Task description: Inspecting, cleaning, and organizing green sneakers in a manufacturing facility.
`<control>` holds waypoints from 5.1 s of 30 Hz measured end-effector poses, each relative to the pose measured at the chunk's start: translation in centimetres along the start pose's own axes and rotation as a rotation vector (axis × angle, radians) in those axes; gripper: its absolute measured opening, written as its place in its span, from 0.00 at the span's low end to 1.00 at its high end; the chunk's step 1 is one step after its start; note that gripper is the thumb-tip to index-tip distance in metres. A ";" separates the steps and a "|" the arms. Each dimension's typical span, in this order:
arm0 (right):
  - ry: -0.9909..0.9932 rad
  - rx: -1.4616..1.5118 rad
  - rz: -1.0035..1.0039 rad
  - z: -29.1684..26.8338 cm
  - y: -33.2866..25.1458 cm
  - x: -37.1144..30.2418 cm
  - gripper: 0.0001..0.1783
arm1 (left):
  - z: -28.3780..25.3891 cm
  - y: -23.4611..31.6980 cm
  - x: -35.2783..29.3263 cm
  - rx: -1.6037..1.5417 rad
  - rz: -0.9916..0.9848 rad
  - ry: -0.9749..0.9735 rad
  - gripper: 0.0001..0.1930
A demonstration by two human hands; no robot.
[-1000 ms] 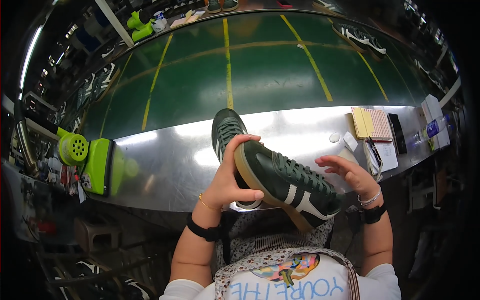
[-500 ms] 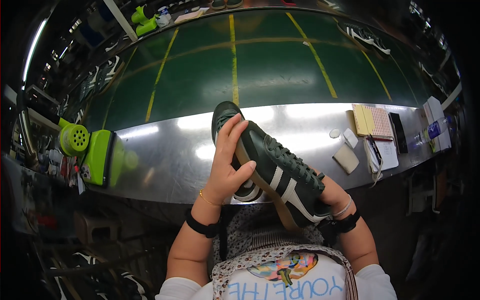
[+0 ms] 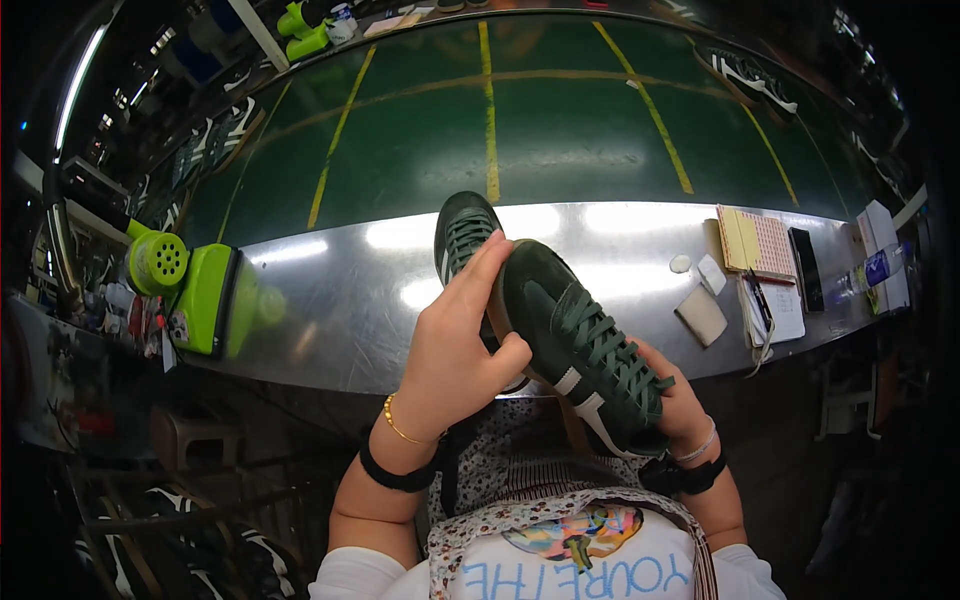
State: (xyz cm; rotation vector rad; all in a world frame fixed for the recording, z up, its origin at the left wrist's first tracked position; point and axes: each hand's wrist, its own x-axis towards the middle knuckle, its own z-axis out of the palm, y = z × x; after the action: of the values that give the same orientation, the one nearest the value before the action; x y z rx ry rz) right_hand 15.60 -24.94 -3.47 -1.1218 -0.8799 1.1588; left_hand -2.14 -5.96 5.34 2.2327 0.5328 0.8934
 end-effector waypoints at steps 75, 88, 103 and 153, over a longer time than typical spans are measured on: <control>0.146 -1.682 -0.177 8.2 -1.9 2.8 0.36 | 2.8 -1.8 -7.6 0.636 0.022 -0.181 0.20; 0.313 -1.159 -0.101 5.1 -5.4 2.2 0.32 | -4.0 -6.2 -7.5 0.163 -0.273 0.082 0.20; 0.162 -0.373 0.261 3.4 -4.5 4.1 0.25 | -3.6 -8.9 -8.6 -0.823 -0.754 -0.103 0.26; 0.225 1.009 0.246 10.0 -3.0 8.6 0.24 | 0.0 -7.8 -5.8 -1.972 -0.802 0.168 0.25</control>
State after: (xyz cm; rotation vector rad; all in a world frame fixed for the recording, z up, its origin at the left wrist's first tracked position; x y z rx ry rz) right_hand 8.67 -14.52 1.63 -0.4935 0.0768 1.3920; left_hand -7.00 -3.86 -2.78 0.1063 0.2557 0.5683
